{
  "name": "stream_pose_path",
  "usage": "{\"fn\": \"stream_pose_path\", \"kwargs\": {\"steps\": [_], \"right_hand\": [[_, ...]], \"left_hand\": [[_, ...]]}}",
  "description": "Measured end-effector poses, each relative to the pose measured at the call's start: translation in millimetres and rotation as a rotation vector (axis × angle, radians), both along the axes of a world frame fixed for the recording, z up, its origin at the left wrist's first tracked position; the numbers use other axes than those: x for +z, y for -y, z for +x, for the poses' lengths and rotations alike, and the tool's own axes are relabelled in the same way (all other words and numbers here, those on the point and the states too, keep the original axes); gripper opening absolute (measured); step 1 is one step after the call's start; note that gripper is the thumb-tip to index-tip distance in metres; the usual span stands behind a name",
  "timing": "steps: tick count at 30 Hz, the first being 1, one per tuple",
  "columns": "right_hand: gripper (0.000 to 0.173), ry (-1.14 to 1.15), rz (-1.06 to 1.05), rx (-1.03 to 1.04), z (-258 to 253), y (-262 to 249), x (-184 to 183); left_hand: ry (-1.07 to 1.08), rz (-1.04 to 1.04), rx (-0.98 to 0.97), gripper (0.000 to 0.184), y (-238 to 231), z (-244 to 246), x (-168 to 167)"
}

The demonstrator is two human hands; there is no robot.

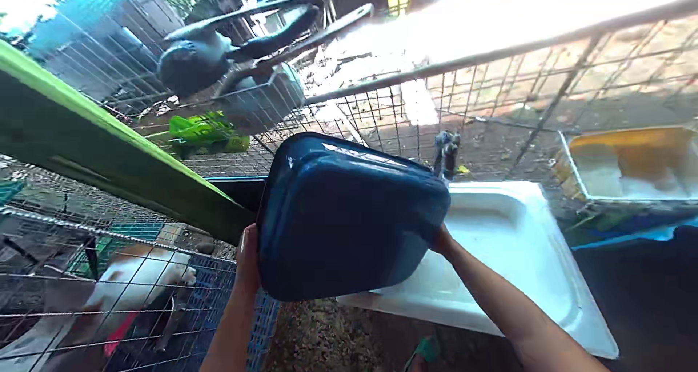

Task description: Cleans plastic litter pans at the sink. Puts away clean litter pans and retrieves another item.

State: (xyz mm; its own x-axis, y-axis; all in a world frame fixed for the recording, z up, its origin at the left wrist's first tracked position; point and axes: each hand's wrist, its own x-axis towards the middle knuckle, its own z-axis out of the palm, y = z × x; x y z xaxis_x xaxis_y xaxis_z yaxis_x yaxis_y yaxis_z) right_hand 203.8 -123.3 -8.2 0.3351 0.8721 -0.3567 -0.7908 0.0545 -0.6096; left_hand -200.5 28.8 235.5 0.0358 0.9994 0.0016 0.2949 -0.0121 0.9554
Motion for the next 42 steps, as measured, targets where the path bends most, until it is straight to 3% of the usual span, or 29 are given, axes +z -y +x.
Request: {"fn": "stream_pose_path", "kwargs": {"steps": [3, 6, 8, 11, 14, 17, 18, 20, 21, 22, 24, 25, 27, 28, 31, 35, 37, 39, 42], "right_hand": [[0.049, -0.017, 0.084, 0.096, 10.5, 9.4, 0.3], [0.047, 0.02, -0.031, 0.198, 16.5, 22.8, 36.9], [0.061, 0.094, -0.104, 0.27, 18.5, 31.0, 61.8], [0.079, 0.126, -0.184, 0.352, 19.7, 46.0, 71.1], [0.096, 0.026, -0.134, 0.308, 12.9, 66.5, 90.0], [0.08, 0.141, -0.101, 0.078, 1.2, 97.4, 109.9], [0.076, 0.175, -0.067, 0.004, 7.1, 106.0, 102.8], [0.071, 0.19, -0.064, -0.093, 30.7, 124.8, 89.2], [0.061, 0.202, -0.067, -0.126, 41.4, 138.4, 86.4], [0.049, 0.229, -0.071, -0.149, 50.8, 152.9, 85.9], [0.031, 0.31, -0.065, -0.12, 70.2, 179.6, 91.2], [0.042, 0.386, -0.097, -0.08, 79.6, 191.4, 93.3], [0.06, 0.47, -0.133, -0.055, 94.9, 209.3, 96.1], [0.06, 0.496, -0.133, -0.054, 102.1, 215.4, 95.7], [0.056, 0.582, -0.181, 0.019, 122.5, 230.8, 89.6], [0.041, 0.818, -0.648, 0.267, 136.7, 218.8, 111.7], [0.047, 1.05, -0.814, 0.37, 145.7, 195.6, 125.6], [0.054, 1.439, -0.783, 0.232, 150.6, 167.9, 136.1], [0.059, 1.869, -0.432, 0.008, 142.1, 100.4, 179.0]], "left_hand": [[-0.086, 0.174, -0.055, 0.058, 20.0, -17.5, 1.5], [-0.216, 0.339, -0.111, 0.082, 36.1, -27.5, 0.9], [-0.263, 0.36, -0.151, 0.092, 43.0, -34.1, -1.2], [-0.206, 0.325, -0.133, 0.091, 51.4, -47.1, -6.8], [-0.063, 0.438, -0.173, 0.099, 47.7, -65.8, -6.8], [-0.026, 0.571, -0.345, 0.095, 34.7, -67.5, -4.9], [-0.023, 0.548, -0.383, 0.101, 30.6, -57.2, -7.1], [0.041, 0.312, -0.377, 0.135, 28.2, -24.0, -12.8], [0.072, 0.19, -0.377, 0.142, 32.1, -8.1, -16.6], [0.12, 0.076, -0.41, 0.134, 39.6, 4.2, -21.3], [0.203, -0.206, -0.382, 0.069, 64.6, 31.2, -22.0], [0.238, -0.396, -0.316, 0.05, 70.4, 44.2, -25.1], [0.194, -0.648, -0.283, 0.032, 67.5, 60.4, -44.7], [0.155, -0.693, -0.302, 0.03, 65.5, 65.6, -53.8], [0.131, -0.657, -0.328, 0.08, 66.1, 74.8, -73.9], [0.233, -0.564, -0.221, 0.094, 76.8, 83.2, -90.5], [0.289, -0.533, -0.199, 0.095, 86.6, 87.8, -91.6], [0.327, -0.521, -0.181, 0.098, 93.8, 90.1, -93.0], [0.346, -0.487, -0.168, 0.101, 97.7, 90.8, -93.9]]}}
